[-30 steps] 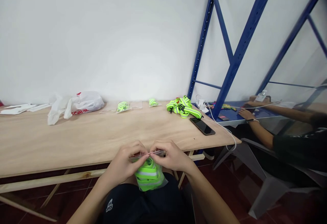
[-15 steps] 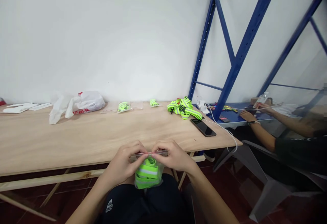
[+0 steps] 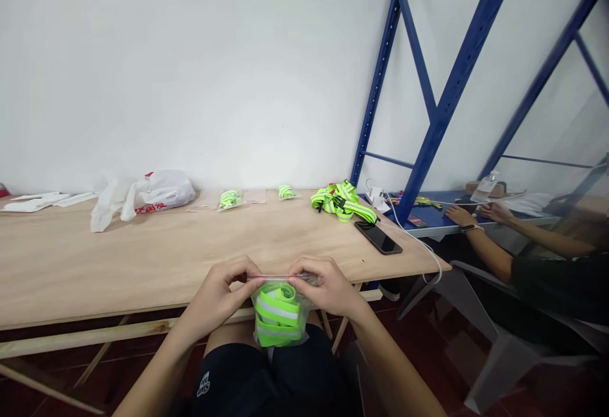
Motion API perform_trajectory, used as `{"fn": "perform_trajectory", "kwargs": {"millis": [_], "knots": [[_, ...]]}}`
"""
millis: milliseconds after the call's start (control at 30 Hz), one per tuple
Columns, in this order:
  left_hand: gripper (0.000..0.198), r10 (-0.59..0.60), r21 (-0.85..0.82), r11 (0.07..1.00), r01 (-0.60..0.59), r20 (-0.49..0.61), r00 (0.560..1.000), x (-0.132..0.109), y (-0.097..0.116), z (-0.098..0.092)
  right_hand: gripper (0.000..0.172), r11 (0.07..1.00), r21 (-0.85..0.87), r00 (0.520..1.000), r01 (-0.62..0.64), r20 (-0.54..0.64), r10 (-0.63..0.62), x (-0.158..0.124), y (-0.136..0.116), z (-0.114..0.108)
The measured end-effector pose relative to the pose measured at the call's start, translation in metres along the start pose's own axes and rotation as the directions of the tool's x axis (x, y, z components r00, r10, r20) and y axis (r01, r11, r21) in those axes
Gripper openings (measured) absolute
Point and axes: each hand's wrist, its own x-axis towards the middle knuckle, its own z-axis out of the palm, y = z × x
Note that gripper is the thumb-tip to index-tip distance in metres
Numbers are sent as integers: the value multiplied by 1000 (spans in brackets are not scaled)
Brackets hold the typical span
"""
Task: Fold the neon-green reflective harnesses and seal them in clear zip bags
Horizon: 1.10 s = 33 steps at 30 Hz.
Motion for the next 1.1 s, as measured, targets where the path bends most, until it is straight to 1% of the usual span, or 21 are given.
{"fn": "perform_trajectory", "kwargs": {"millis": [133, 200, 300, 433, 533, 667, 900, 1033, 1100], "knots": [[29, -19, -36, 999, 19, -10, 1000, -2, 0, -1, 10, 999, -11, 998, -43, 42, 43, -1, -2, -1], [29, -20, -19, 1000, 20, -17, 1000, -2, 3, 0, 9, 998, -29, 996, -52, 66, 54, -1, -3, 0], [28, -9, 4, 1000, 9, 4, 1000, -2, 8, 3, 8, 997, -30, 991, -70, 111, 73, -1, -6, 2], [26, 22, 48, 999, -24, 28, 999, -2, 12, 7, 14, 997, -9, 985, -77, 151, 78, 0, -5, 7], [27, 23, 71, 997, -25, 29, 999, -3, 13, 9, 15, 998, -15, 987, -61, 147, 62, 1, -3, 9], [27, -4, 82, 997, 1, 28, 1000, -4, 16, 8, 14, 999, -33, 992, -32, 125, 36, 0, -3, 9], [24, -100, -15, 995, 102, 83, 991, -3, 21, 8, 17, 999, -47, 995, 14, 100, -9, 0, -1, 13], [24, -85, 5, 996, 84, 81, 993, -3, 22, 8, 17, 999, -33, 997, 3, 73, -1, -2, 0, 15], [24, -79, 9, 997, 79, 83, 993, -3, 23, 8, 18, 998, -52, 998, 21, 61, -18, -2, 0, 15]]}}
